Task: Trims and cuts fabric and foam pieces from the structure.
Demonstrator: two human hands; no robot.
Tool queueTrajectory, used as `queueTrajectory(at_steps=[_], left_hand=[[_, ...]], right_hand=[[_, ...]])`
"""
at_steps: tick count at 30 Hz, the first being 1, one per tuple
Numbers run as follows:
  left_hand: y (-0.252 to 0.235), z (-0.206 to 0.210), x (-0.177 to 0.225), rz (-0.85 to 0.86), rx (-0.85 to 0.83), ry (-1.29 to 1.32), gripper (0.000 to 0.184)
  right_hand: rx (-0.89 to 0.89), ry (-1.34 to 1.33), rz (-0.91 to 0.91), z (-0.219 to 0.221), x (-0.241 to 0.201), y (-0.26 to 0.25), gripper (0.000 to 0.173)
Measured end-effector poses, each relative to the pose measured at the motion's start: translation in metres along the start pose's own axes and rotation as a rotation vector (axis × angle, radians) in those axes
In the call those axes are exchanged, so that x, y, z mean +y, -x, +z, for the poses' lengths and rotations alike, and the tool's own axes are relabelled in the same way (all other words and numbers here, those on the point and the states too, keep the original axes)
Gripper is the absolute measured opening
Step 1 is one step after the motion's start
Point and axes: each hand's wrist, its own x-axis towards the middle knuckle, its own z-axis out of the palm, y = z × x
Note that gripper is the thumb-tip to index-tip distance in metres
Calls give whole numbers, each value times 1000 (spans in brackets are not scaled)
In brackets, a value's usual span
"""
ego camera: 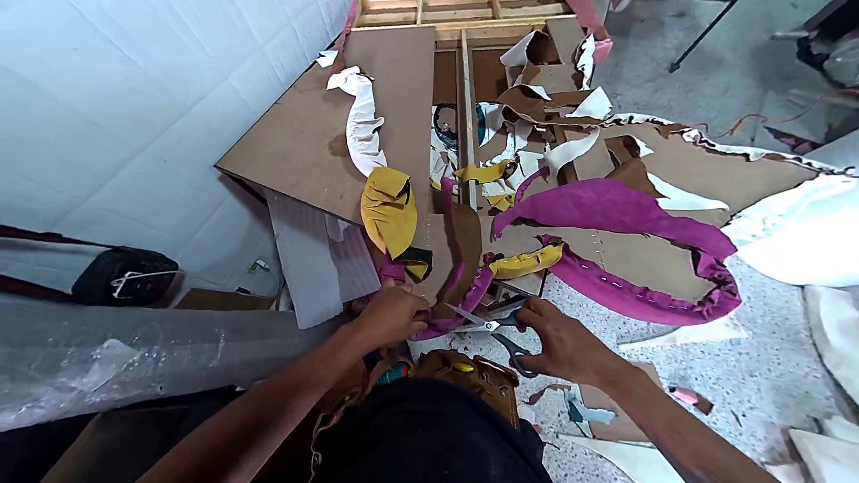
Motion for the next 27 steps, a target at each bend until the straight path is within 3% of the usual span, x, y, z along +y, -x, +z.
queueTrajectory(at_steps=[5,10,14,18,27], left_hand=[[21,11,-34,91,166,262,19],[8,8,-37,226,193,244,20],[14,10,-49,158,237,296,20],[24,18,-50,124,286,436,16],[-4,-2,-33,447,166,142,21]], right_hand=[[5,69,-26,-12,16,1,58],[-45,121,-144,-12,-17,-27,61],[-14,89,-169,-8,-18,-18,55],[-38,65,-79,1,4,6,51],[-57,155,-200,14,-49,-66,66]])
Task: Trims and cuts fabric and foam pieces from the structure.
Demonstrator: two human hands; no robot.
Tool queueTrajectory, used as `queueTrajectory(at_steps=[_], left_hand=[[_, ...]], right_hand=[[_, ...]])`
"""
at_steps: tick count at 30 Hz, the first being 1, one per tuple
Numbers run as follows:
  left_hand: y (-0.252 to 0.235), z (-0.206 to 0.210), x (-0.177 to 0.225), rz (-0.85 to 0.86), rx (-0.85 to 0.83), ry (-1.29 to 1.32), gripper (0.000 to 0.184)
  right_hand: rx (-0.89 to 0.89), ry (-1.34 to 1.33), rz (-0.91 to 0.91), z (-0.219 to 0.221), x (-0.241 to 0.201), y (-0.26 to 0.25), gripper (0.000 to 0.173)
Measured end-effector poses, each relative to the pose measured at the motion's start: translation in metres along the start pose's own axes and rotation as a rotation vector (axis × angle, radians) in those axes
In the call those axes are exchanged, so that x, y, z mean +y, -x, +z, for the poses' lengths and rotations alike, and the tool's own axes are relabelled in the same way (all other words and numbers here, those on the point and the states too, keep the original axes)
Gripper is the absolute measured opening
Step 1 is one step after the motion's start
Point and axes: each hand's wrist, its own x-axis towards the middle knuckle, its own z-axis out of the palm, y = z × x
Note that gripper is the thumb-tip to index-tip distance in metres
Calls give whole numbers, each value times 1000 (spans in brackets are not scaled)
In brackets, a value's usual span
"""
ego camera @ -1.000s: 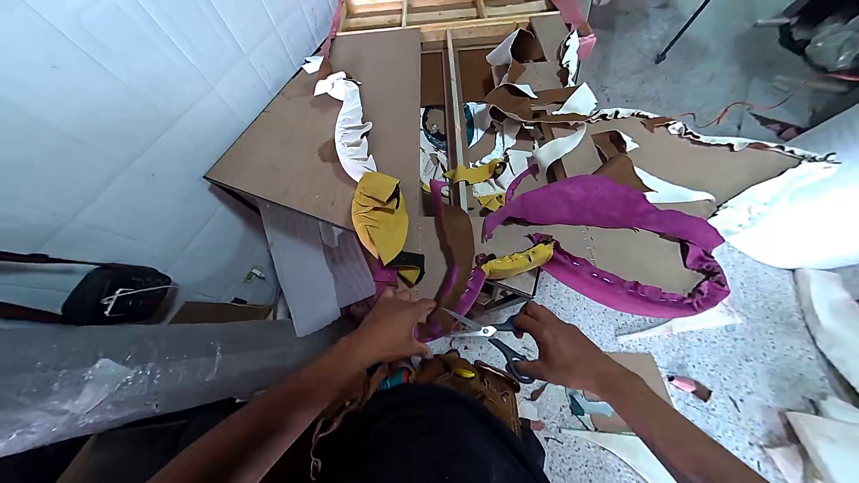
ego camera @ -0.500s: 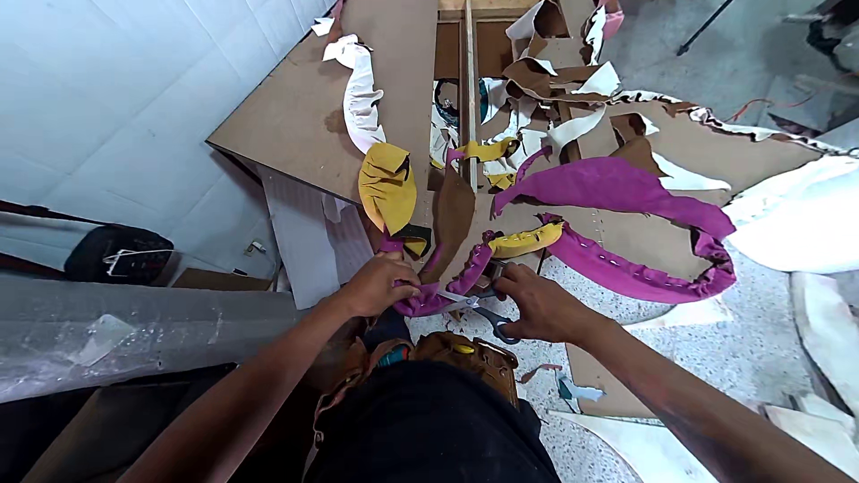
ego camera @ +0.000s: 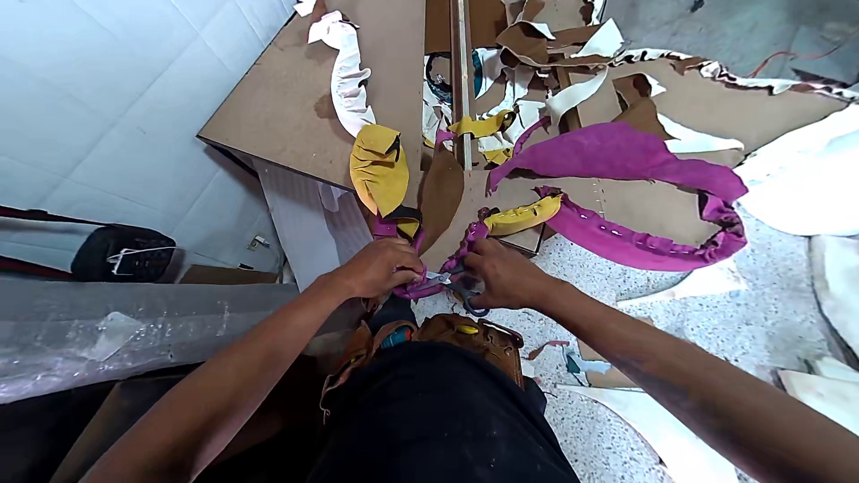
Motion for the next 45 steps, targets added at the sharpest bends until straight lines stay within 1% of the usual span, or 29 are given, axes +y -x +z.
queueTrajectory(at_steps=[3,6,10,15,17,20,21,23,25,27,29,30,33,34,36,38,41,42,45], left_hand=[[-16,-4,-4,59,-92,-32,24],[-37,-5,-4,167,-220,-76,23],[-58,-10,-7,309,-362,-104,22],[-72,-19,-12,368,-462,-70,22],[-71,-25,-18,367,-448,-36,23],[-56,-31,-35,323,-365,70,25],[-48,-32,-43,309,-323,122,24],[-31,-33,-55,272,-248,224,21],[-18,-34,-61,274,-213,265,19],[-16,-34,-61,340,-219,268,18],[-16,-33,-63,433,-267,231,19],[-20,-33,-65,486,-294,225,19],[-36,-34,-72,581,-331,279,20],[-42,-36,-75,593,-333,300,20],[-56,-39,-79,604,-323,350,21],[-71,-42,-84,602,-292,406,19],[-87,-42,-93,556,-309,450,19],[-89,-43,-94,526,-324,466,19],[-98,-54,-91,458,-339,464,21]], right_hand=[[-16,48,5,1,-10,7,68],[-3,50,61,19,-23,15,66],[35,-89,196,43,-35,29,46],[97,-138,255,62,-50,57,33],[116,-169,288,66,-60,72,28],[147,-194,377,66,-77,78,26],[156,-199,422,64,-83,76,28],[152,-209,544,61,-98,67,43],[180,-195,626,55,-114,48,57],[210,-172,642,49,-129,24,65],[188,-159,661,49,-143,3,69],[183,-174,677,51,-147,-1,65],[210,-294,733,57,-162,14,35],[205,-339,748,58,-168,21,30],[200,-412,765,59,-179,35,26],[241,-444,798,63,-196,43,24],[268,-427,921,61,-219,40,23],[243,-423,977,61,-223,38,26],[167,-442,1130,61,-236,41,53]])
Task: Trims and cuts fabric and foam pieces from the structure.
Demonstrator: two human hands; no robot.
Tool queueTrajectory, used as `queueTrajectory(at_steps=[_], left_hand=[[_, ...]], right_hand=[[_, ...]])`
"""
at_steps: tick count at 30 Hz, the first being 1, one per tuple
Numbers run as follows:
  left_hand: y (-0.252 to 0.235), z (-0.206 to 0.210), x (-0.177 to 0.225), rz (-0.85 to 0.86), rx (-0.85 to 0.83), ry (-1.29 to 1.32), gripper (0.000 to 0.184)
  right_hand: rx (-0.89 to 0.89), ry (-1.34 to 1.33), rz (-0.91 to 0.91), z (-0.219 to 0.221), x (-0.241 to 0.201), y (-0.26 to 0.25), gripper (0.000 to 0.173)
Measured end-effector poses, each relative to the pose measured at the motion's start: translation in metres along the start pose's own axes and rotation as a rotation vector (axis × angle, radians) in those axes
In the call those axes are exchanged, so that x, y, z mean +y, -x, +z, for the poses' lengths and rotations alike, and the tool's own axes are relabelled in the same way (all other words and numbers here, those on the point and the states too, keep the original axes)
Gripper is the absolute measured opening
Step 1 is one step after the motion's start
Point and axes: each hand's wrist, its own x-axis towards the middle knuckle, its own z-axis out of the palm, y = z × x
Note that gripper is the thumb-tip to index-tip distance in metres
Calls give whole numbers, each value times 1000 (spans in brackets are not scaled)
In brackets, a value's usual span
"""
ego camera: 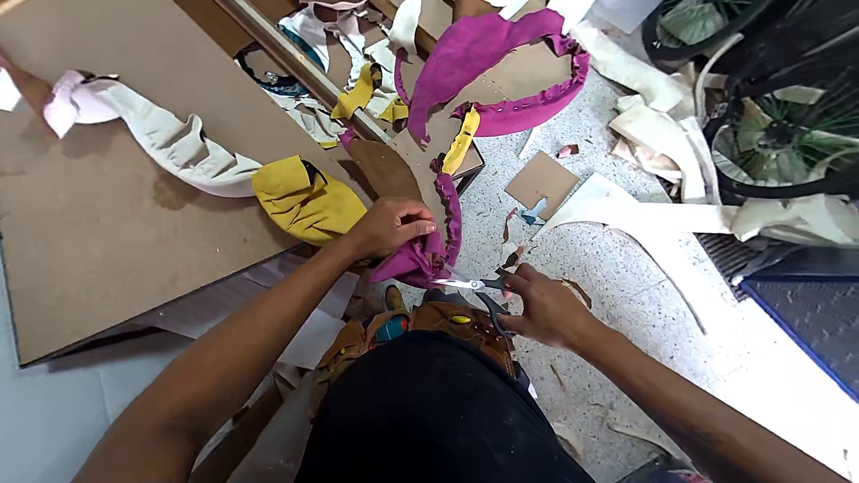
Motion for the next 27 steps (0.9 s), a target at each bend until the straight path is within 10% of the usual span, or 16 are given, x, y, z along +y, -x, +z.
queueTrajectory(at_steps=[12,20,24,27], left_hand=[[-43,57,70,294,-417,-245,18],[-56,36,68,-56,-96,-91,23],[-10,-7,78,-55,-298,-427,108],[41,7,80,-117,-463,-674,110]], right_hand=[[165,48,-176,20,-46,-46,77],[113,-137,-246,44,-11,-29,27],[174,-125,-208,41,-12,-32,28],[158,-113,-122,42,-20,-30,50]])
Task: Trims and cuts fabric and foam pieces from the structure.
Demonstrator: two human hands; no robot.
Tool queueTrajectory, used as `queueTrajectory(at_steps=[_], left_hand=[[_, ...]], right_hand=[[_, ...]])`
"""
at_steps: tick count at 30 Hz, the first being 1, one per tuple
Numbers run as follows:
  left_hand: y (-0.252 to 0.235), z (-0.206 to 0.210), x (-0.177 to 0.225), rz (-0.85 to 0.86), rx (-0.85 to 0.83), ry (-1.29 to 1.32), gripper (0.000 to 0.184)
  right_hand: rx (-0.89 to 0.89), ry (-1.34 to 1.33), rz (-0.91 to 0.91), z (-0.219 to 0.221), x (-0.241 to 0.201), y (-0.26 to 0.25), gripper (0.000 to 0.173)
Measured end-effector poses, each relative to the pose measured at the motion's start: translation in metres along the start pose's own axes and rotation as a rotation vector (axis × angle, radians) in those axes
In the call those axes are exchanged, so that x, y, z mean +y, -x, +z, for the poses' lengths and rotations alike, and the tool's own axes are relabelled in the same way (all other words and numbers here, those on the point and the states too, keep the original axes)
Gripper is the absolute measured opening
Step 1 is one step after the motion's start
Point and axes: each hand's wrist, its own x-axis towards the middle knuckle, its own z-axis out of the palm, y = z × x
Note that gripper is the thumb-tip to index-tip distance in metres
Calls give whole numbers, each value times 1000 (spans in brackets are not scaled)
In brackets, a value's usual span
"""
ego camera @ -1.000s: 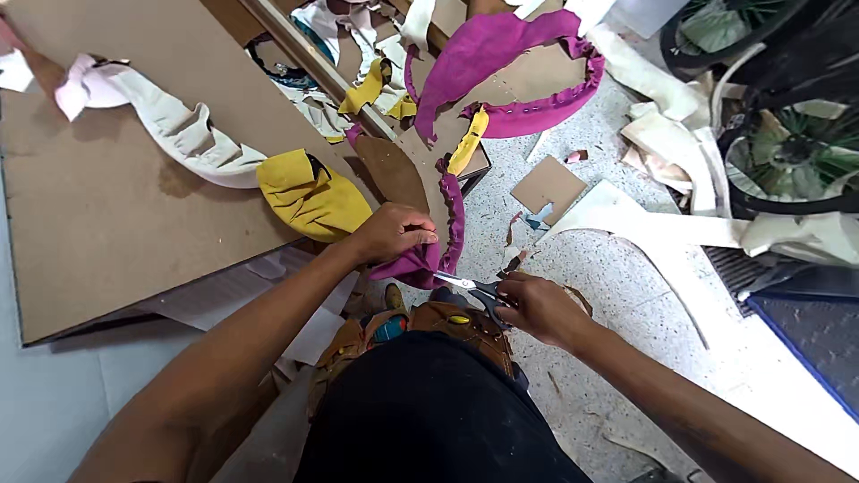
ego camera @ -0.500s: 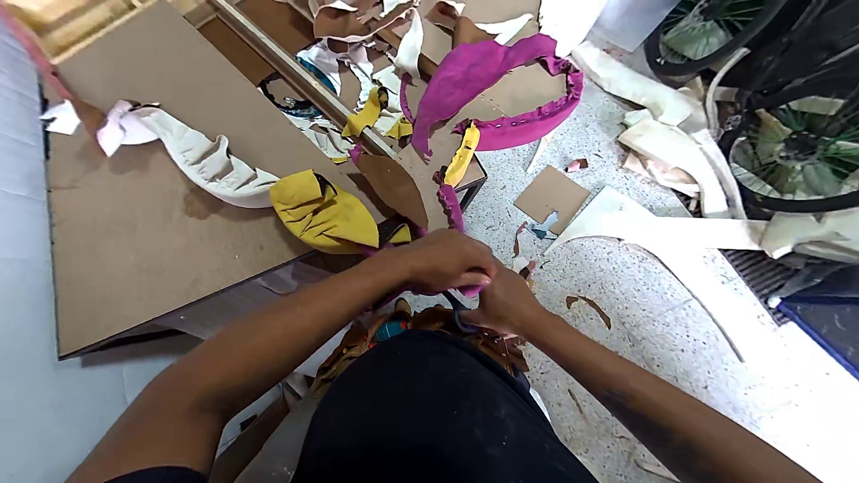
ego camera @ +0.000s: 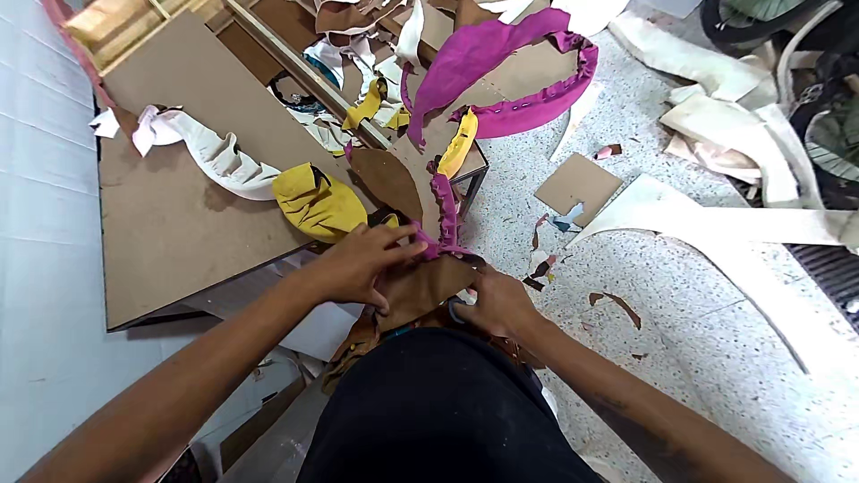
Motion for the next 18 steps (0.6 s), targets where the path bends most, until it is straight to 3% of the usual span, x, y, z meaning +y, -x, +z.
queueTrajectory(at_steps=[3,4,7,11,14,18], left_hand=[[8,38,-3,-56,184,-2,35],[5,42,-3,-95,248,53,22],[-11,41,15,-269,385,329,14],[-20,70,65,-429,476,586,15],[-20,82,68,-436,508,658,18],[-7,61,53,-356,446,742,15]], right_hand=[[116,32,-27,7,-17,-7,54],[165,36,-44,9,-24,-9,54],[230,18,-35,13,-40,-15,54],[166,-4,37,18,-42,-12,48],[173,-58,3,23,-36,-2,31],[189,-32,37,20,-51,5,28]])
